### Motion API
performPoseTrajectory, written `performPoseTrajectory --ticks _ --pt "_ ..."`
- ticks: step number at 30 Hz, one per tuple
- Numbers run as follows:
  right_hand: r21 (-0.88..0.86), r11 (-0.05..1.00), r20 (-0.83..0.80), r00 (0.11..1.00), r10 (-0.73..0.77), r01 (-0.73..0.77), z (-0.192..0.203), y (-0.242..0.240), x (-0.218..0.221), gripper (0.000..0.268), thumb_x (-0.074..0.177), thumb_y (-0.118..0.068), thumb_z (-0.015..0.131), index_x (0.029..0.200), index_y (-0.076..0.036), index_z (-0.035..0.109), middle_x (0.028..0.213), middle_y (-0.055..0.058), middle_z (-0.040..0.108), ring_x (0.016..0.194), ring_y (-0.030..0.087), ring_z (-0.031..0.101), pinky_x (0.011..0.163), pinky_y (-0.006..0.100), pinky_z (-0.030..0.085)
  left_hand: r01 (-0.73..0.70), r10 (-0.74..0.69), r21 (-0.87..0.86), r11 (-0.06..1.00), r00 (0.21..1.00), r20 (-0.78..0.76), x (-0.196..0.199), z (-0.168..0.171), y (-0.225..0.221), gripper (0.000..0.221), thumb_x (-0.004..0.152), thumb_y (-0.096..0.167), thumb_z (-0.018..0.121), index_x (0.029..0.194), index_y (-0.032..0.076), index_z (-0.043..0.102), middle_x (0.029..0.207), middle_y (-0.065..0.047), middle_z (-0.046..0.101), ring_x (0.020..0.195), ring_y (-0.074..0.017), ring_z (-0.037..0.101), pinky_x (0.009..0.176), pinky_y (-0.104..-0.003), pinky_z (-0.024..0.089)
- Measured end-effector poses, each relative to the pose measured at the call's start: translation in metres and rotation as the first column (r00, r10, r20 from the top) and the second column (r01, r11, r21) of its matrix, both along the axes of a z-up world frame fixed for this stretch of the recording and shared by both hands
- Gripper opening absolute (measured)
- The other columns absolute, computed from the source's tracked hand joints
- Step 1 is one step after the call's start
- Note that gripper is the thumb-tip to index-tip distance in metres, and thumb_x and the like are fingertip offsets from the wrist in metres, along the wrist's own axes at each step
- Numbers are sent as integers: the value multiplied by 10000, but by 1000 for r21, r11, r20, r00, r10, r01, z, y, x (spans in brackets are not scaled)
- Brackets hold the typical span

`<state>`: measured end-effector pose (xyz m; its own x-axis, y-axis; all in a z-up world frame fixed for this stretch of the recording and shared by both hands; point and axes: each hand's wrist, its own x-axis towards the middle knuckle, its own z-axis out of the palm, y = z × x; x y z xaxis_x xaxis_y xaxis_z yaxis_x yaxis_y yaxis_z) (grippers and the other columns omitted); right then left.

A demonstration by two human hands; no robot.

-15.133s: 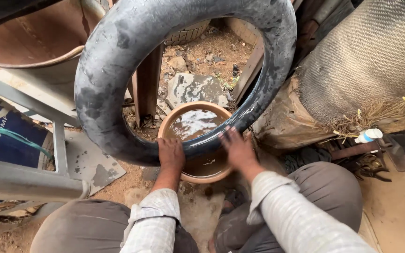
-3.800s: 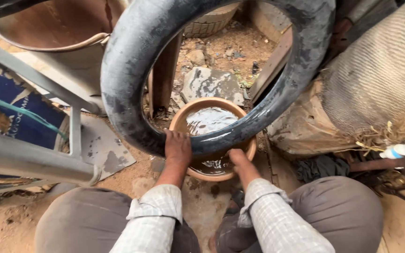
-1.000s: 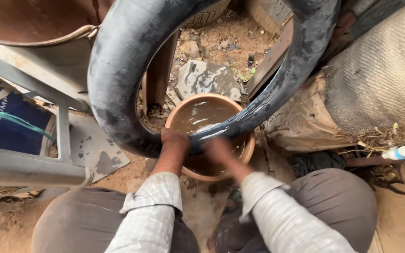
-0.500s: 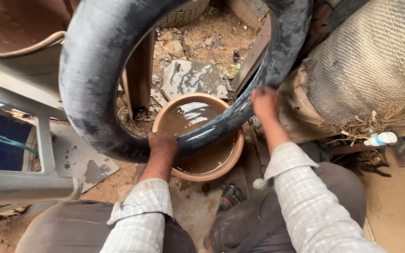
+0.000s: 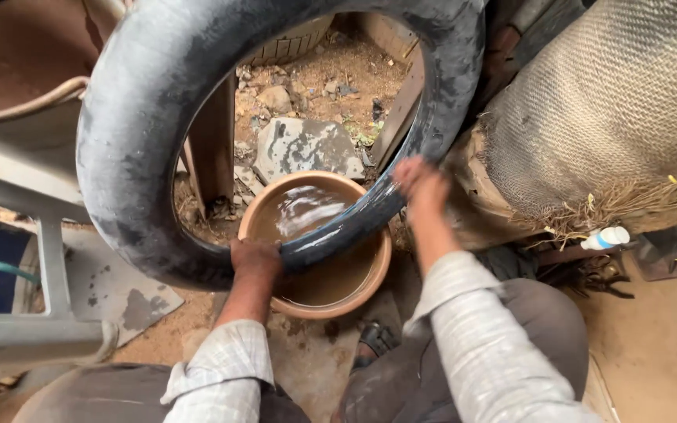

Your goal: Checking a motorcycle tire tube for leaks by submerging sections in a container of water and observing for bubbles.

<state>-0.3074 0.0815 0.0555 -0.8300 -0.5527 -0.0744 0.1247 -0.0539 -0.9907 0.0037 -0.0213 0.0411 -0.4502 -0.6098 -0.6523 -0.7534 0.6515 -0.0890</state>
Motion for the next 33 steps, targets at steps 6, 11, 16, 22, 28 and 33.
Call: performPoseTrajectory --ticks 6,11,16,22,28,33 --pt "-242 969 642 757 119 53 -78 -4 6 240 938 -246 506 812 -147 684 709 23 667 535 136 537 514 272 431 -21 21 -24 1000 1000 -8 0 6 0 420 1081 307 393 1457 298 578 1513 -31 560 1398 -301 517 1094 -477 348" --pt "102 979 603 794 79 -175 -60 12 89 301 968 -110 393 776 -45 616 771 163 721 559 202 626 509 312 520 39 -39 -25 999 999 22 4 13 8 436 1055 291 446 1481 288 538 1502 -44 554 1382 -303 520 1092 -497 348" --pt "309 951 290 952 -94 0 -22 -15 -29 399 961 -136 380 663 -81 639 722 142 694 501 177 552 435 307 397 27 -26 -27 999 999 27 -2 10 5 439 1050 295 460 1482 273 533 1498 -43 551 1385 -306 504 1103 -514 334" --pt "-427 883 616 777 128 193 -44 -18 -18 330 930 -270 478 979 -2 665 945 162 749 853 277 701 804 387 552 1 -1 -27 1000 1000 13 3 -2 7 429 1038 293 449 1448 306 574 1494 -20 569 1395 -289 504 1103 -507 336" --pt "257 905 615 780 117 -338 -114 6 172 193 943 -196 533 966 -63 670 803 144 712 645 258 645 617 384 502 11 -13 -100 995 1000 -11 4 -13 13 425 1073 272 376 1452 314 564 1454 -33 603 1358 -300 537 1075 -510 338" --pt "829 508 -474 189 860 -234 -21 16 189 613 814 -249 703 1372 -68 527 1456 158 492 1393 355 381 1158 484 275 82 -94 -226 971 995 -44 9 -9 20 445 1044 302 402 1471 267 524 1411 -54 596 1306 -322 546 1095 -565 299"
